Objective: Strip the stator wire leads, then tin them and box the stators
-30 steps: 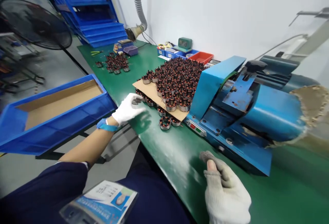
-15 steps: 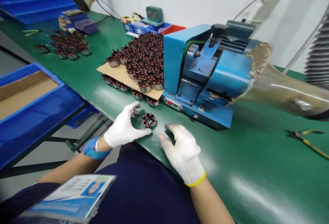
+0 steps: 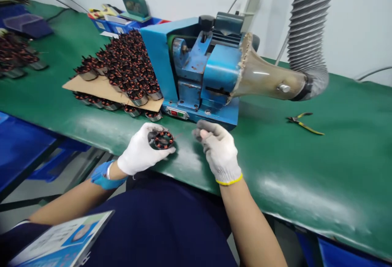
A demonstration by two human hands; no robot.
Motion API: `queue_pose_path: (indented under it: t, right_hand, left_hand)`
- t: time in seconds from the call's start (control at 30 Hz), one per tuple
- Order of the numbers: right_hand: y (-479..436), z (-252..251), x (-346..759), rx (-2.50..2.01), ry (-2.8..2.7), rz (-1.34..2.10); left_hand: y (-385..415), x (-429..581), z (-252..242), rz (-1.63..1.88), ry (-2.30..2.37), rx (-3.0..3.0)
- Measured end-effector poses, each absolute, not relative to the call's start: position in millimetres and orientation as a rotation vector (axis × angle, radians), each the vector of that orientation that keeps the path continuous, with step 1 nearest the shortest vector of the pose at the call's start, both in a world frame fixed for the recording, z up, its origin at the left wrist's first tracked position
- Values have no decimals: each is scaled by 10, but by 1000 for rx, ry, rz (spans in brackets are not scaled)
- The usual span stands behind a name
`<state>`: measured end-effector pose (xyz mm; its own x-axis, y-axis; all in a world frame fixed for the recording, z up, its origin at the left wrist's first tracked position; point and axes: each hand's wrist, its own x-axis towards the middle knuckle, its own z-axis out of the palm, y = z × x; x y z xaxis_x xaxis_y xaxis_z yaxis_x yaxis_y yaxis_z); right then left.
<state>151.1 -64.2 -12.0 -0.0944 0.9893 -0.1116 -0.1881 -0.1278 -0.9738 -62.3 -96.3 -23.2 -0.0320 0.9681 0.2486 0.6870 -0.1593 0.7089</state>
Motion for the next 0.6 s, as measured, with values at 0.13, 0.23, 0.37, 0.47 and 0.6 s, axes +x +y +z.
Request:
queue_pose_path:
  t: [0.13, 0.23, 0.37, 0.47, 0.6]
  right_hand:
    - [-687, -88, 1429, -1155, -928, 1359]
    - [-671, -60, 1276, -1069, -918, 1402]
    - [-528, 17, 1350, -949, -765, 1317]
    - [-446, 72, 1493, -831, -541, 1054]
    - [-447, 132, 1464, -1057, -822, 958]
  left_hand:
    - [-774, -420, -158, 1290, 1588, 2037]
    - [-661, -240, -81, 1391, 1404, 2171]
    - [-607, -41, -18, 1388, 1338, 2173]
    - [-562, 83, 44, 1410, 1444, 2018]
    - [-416, 234, 140, 1424, 1525, 1888]
